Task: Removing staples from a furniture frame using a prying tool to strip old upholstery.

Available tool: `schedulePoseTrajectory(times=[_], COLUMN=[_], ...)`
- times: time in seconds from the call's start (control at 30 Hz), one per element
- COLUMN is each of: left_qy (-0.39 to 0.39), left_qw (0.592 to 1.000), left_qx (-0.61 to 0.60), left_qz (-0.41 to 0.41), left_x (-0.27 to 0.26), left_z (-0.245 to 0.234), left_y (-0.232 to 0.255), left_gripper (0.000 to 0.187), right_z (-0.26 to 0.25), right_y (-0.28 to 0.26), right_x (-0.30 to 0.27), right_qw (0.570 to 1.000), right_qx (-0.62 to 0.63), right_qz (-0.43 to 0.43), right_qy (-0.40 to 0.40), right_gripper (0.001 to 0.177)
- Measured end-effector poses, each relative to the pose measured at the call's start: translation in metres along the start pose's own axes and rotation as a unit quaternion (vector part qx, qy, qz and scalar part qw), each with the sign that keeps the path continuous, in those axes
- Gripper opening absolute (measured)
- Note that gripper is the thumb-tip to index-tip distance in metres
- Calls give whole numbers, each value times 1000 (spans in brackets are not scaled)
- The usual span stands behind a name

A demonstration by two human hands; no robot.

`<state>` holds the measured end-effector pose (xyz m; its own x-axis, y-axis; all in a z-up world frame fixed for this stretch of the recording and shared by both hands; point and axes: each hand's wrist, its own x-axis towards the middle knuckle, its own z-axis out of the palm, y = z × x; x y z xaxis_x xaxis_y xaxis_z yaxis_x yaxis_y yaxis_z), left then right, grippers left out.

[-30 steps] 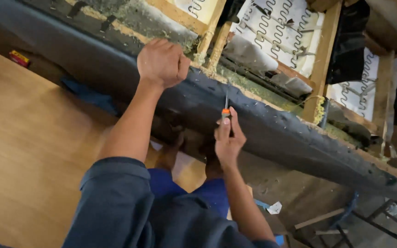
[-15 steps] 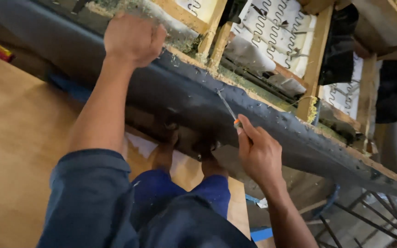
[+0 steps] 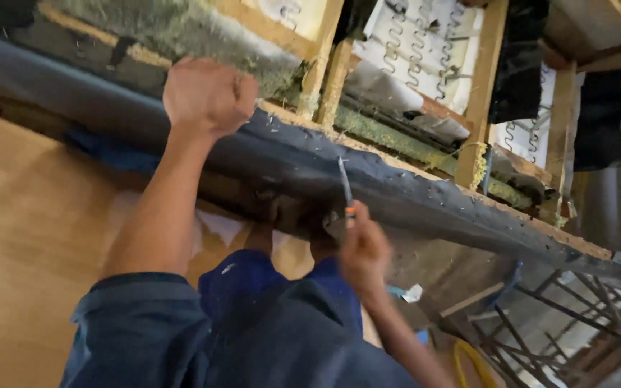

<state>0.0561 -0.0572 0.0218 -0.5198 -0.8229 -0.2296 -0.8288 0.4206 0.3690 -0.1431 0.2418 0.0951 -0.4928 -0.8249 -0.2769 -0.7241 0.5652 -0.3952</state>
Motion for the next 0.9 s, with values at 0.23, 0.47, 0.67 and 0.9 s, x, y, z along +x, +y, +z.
schedulePoseTrajectory(times=[0.23, 0.47, 0.67, 0.9], left_qy=[-54, -13, -49, -2], left_qw=[998, 999, 998, 999], left_qx=[14, 32, 45, 40], left_qz=[-34, -20, -5, 11], left_x=[0, 0, 2, 3], left_z=[-9, 8, 13, 13], left_y=[1, -9, -14, -13], left_gripper=[58, 56, 53, 53], right_z=[125, -31, -70, -58], right_y=[33, -11, -39, -21], right_x=[-5, -1, 4, 18], right_qw=[966, 975, 950, 941], right_qx=[229, 206, 206, 261], right_qz=[97, 73, 184, 156], right_qy=[71, -40, -145, -145], right_gripper=[57, 44, 49, 47])
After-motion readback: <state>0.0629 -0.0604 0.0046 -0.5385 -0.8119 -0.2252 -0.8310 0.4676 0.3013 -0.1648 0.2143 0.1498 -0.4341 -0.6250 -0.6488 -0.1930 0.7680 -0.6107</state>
